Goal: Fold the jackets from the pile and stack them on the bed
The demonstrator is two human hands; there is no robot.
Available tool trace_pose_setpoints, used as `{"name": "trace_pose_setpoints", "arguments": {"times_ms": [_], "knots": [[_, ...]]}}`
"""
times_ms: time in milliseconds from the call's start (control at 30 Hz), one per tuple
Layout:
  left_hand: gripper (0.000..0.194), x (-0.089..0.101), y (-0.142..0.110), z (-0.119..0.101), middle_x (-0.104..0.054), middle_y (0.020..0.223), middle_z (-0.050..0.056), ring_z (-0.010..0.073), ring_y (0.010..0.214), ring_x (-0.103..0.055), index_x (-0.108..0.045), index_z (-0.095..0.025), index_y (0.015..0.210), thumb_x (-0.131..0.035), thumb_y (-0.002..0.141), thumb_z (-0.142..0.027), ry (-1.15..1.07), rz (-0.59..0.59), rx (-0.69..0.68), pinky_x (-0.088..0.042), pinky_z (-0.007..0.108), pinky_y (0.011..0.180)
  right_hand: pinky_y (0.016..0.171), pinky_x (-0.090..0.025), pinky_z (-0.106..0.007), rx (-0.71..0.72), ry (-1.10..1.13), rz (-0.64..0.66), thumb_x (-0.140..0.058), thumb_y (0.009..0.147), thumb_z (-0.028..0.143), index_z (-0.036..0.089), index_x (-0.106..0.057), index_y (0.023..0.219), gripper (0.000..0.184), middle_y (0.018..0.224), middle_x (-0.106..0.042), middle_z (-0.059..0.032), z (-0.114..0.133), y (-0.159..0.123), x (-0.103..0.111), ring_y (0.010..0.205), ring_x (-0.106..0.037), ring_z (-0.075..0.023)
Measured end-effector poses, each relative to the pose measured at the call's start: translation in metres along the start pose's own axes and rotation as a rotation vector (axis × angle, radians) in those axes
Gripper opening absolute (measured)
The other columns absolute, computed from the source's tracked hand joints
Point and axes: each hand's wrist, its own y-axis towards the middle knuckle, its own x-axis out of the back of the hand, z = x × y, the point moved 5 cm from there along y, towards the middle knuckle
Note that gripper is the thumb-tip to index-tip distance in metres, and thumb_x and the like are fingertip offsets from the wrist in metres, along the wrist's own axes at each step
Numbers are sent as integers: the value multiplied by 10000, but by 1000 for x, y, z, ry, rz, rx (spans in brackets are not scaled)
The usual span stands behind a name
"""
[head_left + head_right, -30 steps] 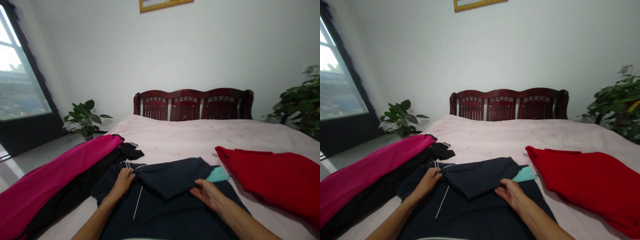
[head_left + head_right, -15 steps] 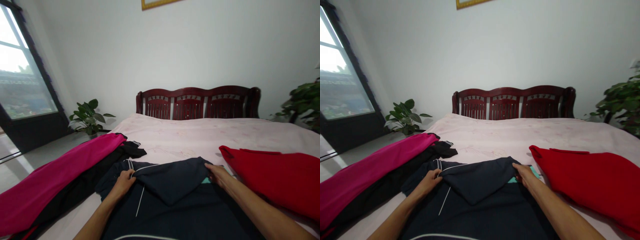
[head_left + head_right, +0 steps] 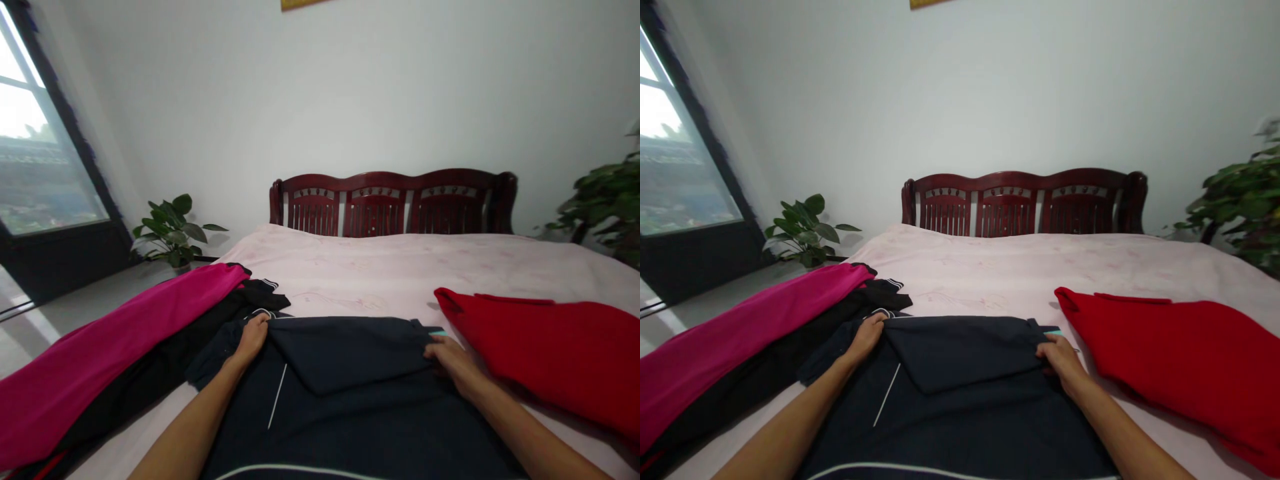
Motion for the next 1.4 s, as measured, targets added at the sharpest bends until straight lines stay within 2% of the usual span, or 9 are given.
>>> {"name": "trace_pose_setpoints", "arguments": {"times_ms": [267, 467, 567, 667, 767, 867, 1167, 1267, 1400], "knots": [[297, -8, 24, -7, -714, 993, 158, 245, 939, -670, -681, -143, 890, -390, 840, -116, 349, 122, 20, -468, 349, 841, 504, -419, -272, -47, -133, 115, -570, 556, 218, 181, -586, 1182, 627, 657, -641, -3, -5, -11, 5, 574, -604, -193], [402, 0, 1, -38, -615, 1218, 235, 342, 1166, -570, -634, -113, 1139, -314, 897, -128, 540, -22, -2, -361, 533, 1005, 921, -467, -451, 352, -773, 4, -598, 750, 358, 138, -613, 1219, 519, 1151, -669, -190, 18, -12, 27, 1088, -617, -355], [475, -6, -20, -72, -479, 1435, 169, 301, 1384, -365, -534, -173, 1328, -319, 906, -137, 559, -129, -169, -181, 508, 1152, 1067, -373, -476, 595, -957, -73, -448, 886, 384, 125, -569, 1307, 509, 1324, -584, -199, 48, -37, 6, 1252, -517, -349], [461, -37, -41, -93, -451, 1493, 109, 304, 1440, -274, -513, -244, 1383, -380, 943, -284, 535, -103, -369, -148, 524, 1171, 1149, -288, -443, 749, -989, 90, -380, 936, 384, 135, -525, 1380, 529, 1443, -512, -158, 59, -60, -41, 1364, -423, -296], [519, -69, -47, -79, -409, 1534, 126, 362, 1443, -267, -488, -271, 1423, -413, 951, -472, 529, -5, -349, -161, 614, 1135, 1182, -208, -481, 734, -1052, 227, -391, 942, 447, 154, -470, 1440, 583, 1533, -405, -135, 42, -62, -72, 1447, -297, -298], [551, -80, -39, -51, -380, 1555, 119, 350, 1455, -258, -437, -301, 1459, -413, 952, -517, 528, 31, -300, -127, 634, 1136, 1184, -155, -533, 662, -1099, 238, -398, 938, 462, 174, -441, 1462, 600, 1547, -379, -129, 16, -46, -73, 1451, -292, -295], [520, -54, -20, -27, -425, 1521, 153, 311, 1455, -290, -501, -191, 1415, -505, 910, -313, 308, 127, -319, -172, 534, 1182, 1191, -182, -480, 534, -1035, 367, -373, 943, 410, 206, -451, 1454, 556, 1547, -387, -68, 14, -25, -46, 1455, -294, -233], [504, -31, -32, -27, -460, 1492, 156, 291, 1423, -354, -540, -140, 1367, -487, 888, -287, 258, 107, -284, -291, 473, 1156, 1182, -220, -466, 521, -1031, 323, -295, 966, 408, 137, -437, 1460, 581, 1538, -400, -110, 23, -48, -37, 1453, -297, -259], [423, 13, -81, -26, -647, 1287, 83, 228, 1200, -584, -636, -178, 1235, -472, 880, -339, 13, 117, -233, -442, 362, 1048, 1199, -176, -450, 710, -1019, 278, -338, 957, 448, 199, -413, 1482, 586, 1551, -384, -61, 22, -110, -34, 1467, -262, -242]]}}
